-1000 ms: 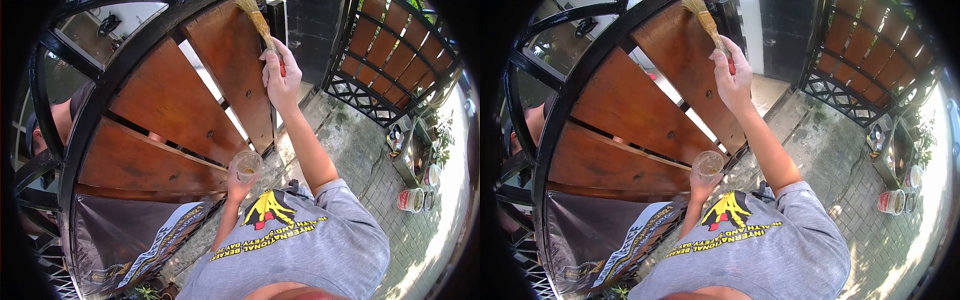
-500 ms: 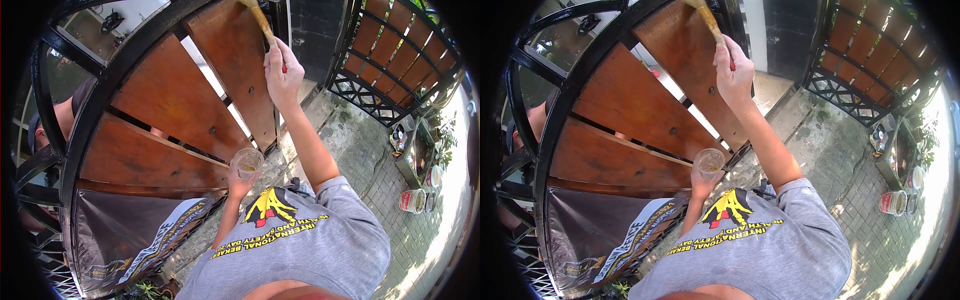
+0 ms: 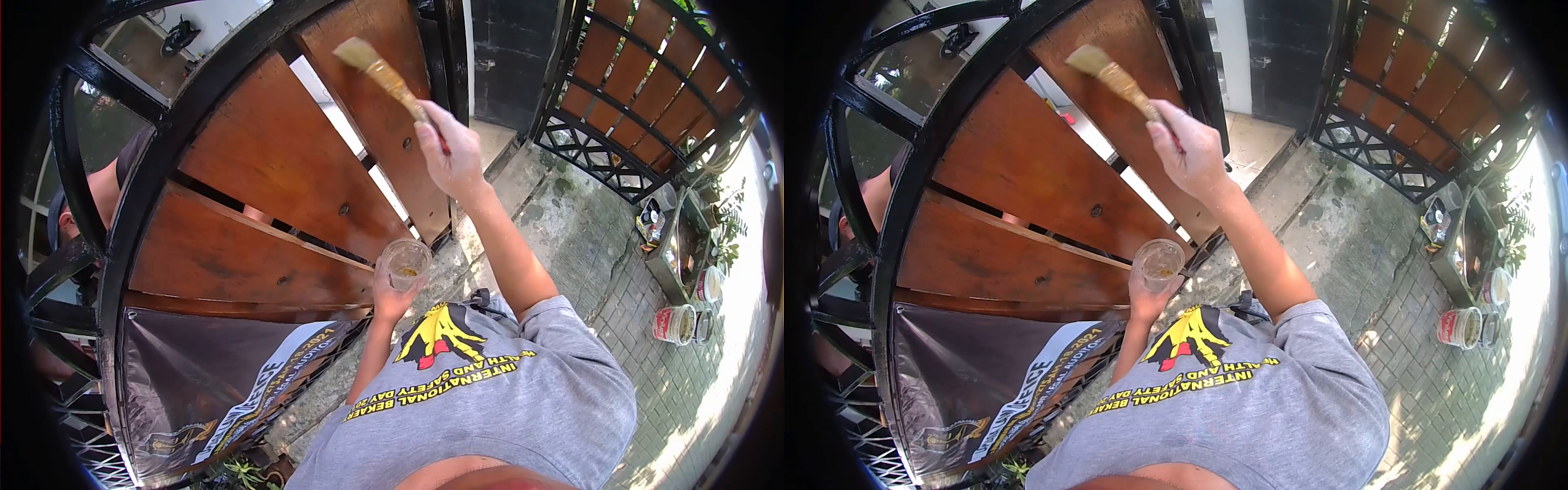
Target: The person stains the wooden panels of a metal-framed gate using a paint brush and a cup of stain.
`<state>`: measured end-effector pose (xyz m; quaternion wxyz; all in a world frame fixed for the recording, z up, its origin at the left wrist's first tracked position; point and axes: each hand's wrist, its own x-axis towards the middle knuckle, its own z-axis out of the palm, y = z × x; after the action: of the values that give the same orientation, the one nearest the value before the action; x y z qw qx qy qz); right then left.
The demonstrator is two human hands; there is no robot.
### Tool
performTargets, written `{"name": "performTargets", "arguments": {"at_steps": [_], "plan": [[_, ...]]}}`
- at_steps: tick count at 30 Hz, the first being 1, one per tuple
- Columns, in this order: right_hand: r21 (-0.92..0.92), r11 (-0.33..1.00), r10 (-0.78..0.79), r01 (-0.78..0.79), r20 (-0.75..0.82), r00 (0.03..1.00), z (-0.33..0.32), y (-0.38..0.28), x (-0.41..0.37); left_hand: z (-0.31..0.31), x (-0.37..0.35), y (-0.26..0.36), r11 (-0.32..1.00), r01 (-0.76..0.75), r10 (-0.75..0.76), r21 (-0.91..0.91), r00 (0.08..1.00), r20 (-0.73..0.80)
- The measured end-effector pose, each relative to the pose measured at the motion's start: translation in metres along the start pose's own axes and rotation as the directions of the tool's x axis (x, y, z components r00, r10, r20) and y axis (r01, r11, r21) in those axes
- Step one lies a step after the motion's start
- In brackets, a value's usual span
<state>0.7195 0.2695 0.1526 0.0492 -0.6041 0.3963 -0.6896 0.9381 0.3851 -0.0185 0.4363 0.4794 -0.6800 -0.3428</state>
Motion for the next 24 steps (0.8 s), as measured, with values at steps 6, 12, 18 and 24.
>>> {"name": "performTargets", "arguments": {"at_steps": [6, 12, 18, 24], "plan": [[-0.017, 0.992, 0.122, -0.125, -0.130, 0.984, -0.006, 0.014, 0.004, 0.002, 0.000, 0.004, 1.000, -0.023, 0.023, 0.020, 1.000, 0.010], [0.058, 0.973, -0.229, 0.225, 0.082, 0.970, -0.007, -0.012, 0.002, 0.007, 0.000, 0.001, 0.999, -0.030, 0.031, -0.029, 0.999, 0.030], [0.040, 0.992, -0.124, 0.123, 0.028, 0.992, -0.008, -0.012, 0.023, 0.009, 0.000, 0.001, 0.998, -0.012, 0.016, -0.061, 0.998, 0.055], [-0.067, 0.995, -0.049, 0.067, 0.241, 0.969, -0.028, 0.021, -0.035, 0.009, -0.003, -0.005, 0.997, -0.022, 0.026, -0.072, 0.998, 0.051]]}}
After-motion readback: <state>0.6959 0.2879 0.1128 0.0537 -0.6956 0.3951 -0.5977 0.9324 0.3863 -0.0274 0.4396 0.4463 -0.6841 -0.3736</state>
